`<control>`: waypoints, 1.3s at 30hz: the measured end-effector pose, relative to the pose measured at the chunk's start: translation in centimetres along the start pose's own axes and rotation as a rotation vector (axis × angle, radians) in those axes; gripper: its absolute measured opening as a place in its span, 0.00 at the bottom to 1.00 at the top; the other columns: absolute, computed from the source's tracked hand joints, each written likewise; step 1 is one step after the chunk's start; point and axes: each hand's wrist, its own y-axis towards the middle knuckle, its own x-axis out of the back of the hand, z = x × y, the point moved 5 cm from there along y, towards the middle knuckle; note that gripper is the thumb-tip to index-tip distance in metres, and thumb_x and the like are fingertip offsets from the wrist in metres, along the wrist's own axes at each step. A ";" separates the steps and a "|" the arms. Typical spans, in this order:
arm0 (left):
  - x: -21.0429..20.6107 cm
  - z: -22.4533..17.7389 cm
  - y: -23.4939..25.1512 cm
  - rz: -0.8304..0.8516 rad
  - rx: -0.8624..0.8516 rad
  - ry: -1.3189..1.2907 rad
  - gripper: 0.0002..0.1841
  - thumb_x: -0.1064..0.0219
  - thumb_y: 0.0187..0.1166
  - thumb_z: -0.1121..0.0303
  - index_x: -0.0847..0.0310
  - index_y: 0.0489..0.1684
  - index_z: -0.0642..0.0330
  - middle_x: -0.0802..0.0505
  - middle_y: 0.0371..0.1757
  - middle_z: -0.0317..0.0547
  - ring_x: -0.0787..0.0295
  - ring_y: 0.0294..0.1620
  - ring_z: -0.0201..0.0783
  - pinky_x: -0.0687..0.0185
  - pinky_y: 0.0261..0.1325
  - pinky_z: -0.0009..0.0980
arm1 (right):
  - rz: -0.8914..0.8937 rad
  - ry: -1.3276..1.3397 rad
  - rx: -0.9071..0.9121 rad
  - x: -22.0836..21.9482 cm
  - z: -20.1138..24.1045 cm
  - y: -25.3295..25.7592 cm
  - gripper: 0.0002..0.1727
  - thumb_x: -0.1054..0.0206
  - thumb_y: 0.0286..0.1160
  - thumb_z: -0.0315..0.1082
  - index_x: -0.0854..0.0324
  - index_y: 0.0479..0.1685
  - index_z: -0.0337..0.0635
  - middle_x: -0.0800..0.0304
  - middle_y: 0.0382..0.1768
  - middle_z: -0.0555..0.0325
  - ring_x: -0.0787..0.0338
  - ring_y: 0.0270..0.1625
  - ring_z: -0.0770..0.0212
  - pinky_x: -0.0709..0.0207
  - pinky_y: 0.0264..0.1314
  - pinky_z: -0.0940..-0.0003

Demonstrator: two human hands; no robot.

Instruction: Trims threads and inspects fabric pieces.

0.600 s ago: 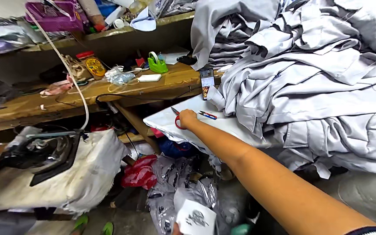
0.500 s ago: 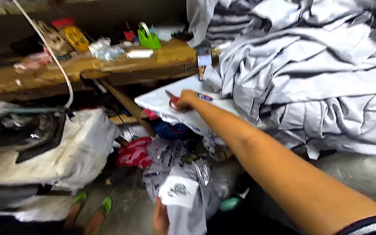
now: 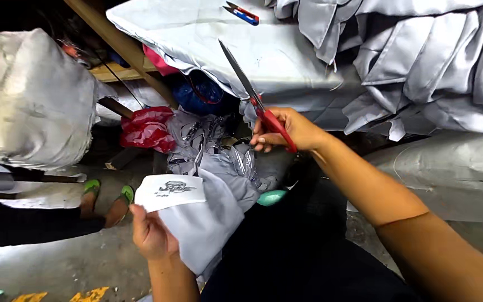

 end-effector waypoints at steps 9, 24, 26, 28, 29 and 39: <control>-8.9 10.6 -4.0 0.044 0.487 0.354 0.12 0.54 0.91 0.68 0.21 0.51 0.56 0.08 0.37 0.27 0.11 0.40 0.21 0.14 0.51 0.24 | -0.384 -0.335 0.016 -6.4 -2.4 -9.9 0.26 0.11 0.46 0.50 0.14 0.36 0.42 0.15 0.22 0.67 0.19 0.24 0.78 0.24 0.27 0.77; -10.0 12.1 -9.1 0.364 0.601 0.277 0.13 0.52 0.90 0.62 0.27 0.59 0.58 0.06 0.48 0.37 0.08 0.45 0.28 0.13 0.50 0.25 | -0.467 -0.160 0.091 -7.2 -5.6 -17.6 0.08 0.26 0.65 0.29 0.13 0.38 0.32 0.08 0.30 0.67 0.16 0.29 0.85 0.21 0.34 0.88; -10.1 11.9 -9.5 0.434 0.537 0.277 0.12 0.50 0.90 0.65 0.26 0.59 0.61 0.07 0.49 0.36 0.09 0.48 0.28 0.14 0.56 0.27 | -0.536 -0.164 0.166 -7.3 -5.1 -18.2 0.08 0.26 0.65 0.29 0.13 0.36 0.32 0.08 0.30 0.69 0.16 0.29 0.86 0.22 0.33 0.89; -10.4 10.8 -9.2 0.499 0.411 0.331 0.11 0.47 0.90 0.69 0.23 0.56 0.66 0.07 0.49 0.36 0.09 0.50 0.28 0.14 0.60 0.30 | -0.615 -0.260 0.256 -6.6 -3.8 -19.4 0.07 0.26 0.66 0.31 0.13 0.36 0.36 0.06 0.34 0.70 0.13 0.35 0.86 0.18 0.39 0.88; -10.5 10.0 -8.6 0.498 0.306 0.374 0.10 0.46 0.89 0.70 0.20 0.51 0.66 0.07 0.47 0.36 0.08 0.49 0.28 0.12 0.58 0.30 | -0.656 -0.329 0.297 -5.8 -2.9 -20.1 0.06 0.25 0.69 0.33 0.12 0.38 0.40 0.05 0.37 0.73 0.12 0.38 0.87 0.16 0.43 0.87; -2.8 19.2 -2.7 0.677 0.505 1.217 0.23 0.41 0.87 0.52 0.17 0.73 0.52 0.23 0.82 0.55 0.33 0.84 0.59 0.39 0.80 0.64 | -0.656 -0.618 0.139 -1.2 1.3 -23.6 0.08 0.29 0.75 0.29 0.14 0.49 0.46 0.06 0.49 0.82 0.10 0.54 0.86 0.16 0.62 0.82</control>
